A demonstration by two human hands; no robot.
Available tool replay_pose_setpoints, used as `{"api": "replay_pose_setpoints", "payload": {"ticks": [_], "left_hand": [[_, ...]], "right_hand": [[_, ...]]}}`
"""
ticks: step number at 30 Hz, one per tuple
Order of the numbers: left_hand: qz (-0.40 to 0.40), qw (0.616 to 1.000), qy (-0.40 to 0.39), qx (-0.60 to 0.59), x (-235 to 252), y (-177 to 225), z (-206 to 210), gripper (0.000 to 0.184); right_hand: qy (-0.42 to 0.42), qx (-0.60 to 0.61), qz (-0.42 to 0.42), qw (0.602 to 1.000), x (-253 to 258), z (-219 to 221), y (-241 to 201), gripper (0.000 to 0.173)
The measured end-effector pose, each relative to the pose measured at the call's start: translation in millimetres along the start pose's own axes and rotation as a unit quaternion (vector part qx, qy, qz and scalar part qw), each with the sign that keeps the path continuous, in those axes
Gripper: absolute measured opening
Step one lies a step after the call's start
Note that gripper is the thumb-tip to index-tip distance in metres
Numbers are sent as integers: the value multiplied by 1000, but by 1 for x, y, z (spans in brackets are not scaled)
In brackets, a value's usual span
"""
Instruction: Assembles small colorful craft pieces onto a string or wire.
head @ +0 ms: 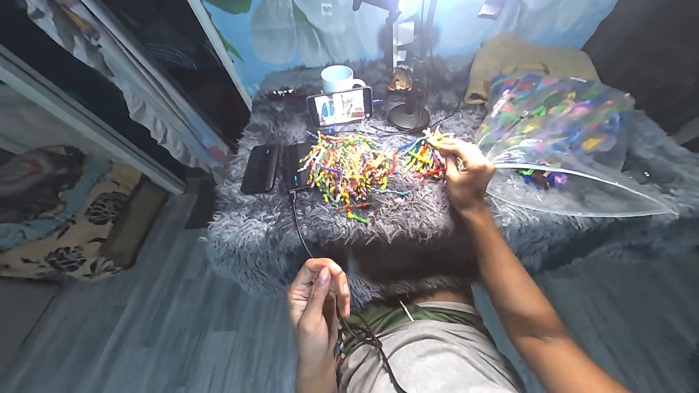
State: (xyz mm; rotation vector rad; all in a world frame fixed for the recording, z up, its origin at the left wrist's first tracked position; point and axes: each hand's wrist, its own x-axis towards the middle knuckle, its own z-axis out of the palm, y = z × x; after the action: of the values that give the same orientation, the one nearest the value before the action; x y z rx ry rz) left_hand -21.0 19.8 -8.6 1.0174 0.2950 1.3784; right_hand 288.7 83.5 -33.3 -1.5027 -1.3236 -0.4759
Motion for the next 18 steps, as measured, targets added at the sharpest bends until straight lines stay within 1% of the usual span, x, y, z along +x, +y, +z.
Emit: {"api": "replay_pose_setpoints", "payload": {"ticks": [2, 4, 5, 7, 9, 12, 15, 17, 18], "left_hand": [[-1, 1000, -5, 6, 0, 0, 0, 22], [2, 1000, -11, 11, 1, -1, 1, 22], [3, 1000, -15, 14, 2, -2, 0, 22], [0, 999, -23, 25, 2, -3, 0, 22], [-7, 999, -31, 32, 1, -4, 0, 23], [-15, 999, -34, 37, 1, -6, 1, 22], [-21, 997, -49, 49, 0, -6, -1, 23], [-25, 996, -57, 64, 0, -5, -2, 23], [-28, 996, -59, 69, 0, -5, -3, 23]], "right_hand": [[32, -18, 6, 999, 4, 2, 2, 19], [37, -42, -1, 998, 10, 5, 7, 20], [25, -55, -6, 998, 11, 6, 9, 21], [-25, -79, -7, 997, 11, 7, 9, 21], [-76, -69, -1, 995, 6, 5, 2, 26], [-83, -47, -16, 995, 0, 5, -15, 23], [-45, 24, -80, 996, -1, -6, -42, 19], [41, 101, -133, 985, 3, -28, -70, 17], [78, 136, -158, 975, 2, -49, -87, 17]]}}
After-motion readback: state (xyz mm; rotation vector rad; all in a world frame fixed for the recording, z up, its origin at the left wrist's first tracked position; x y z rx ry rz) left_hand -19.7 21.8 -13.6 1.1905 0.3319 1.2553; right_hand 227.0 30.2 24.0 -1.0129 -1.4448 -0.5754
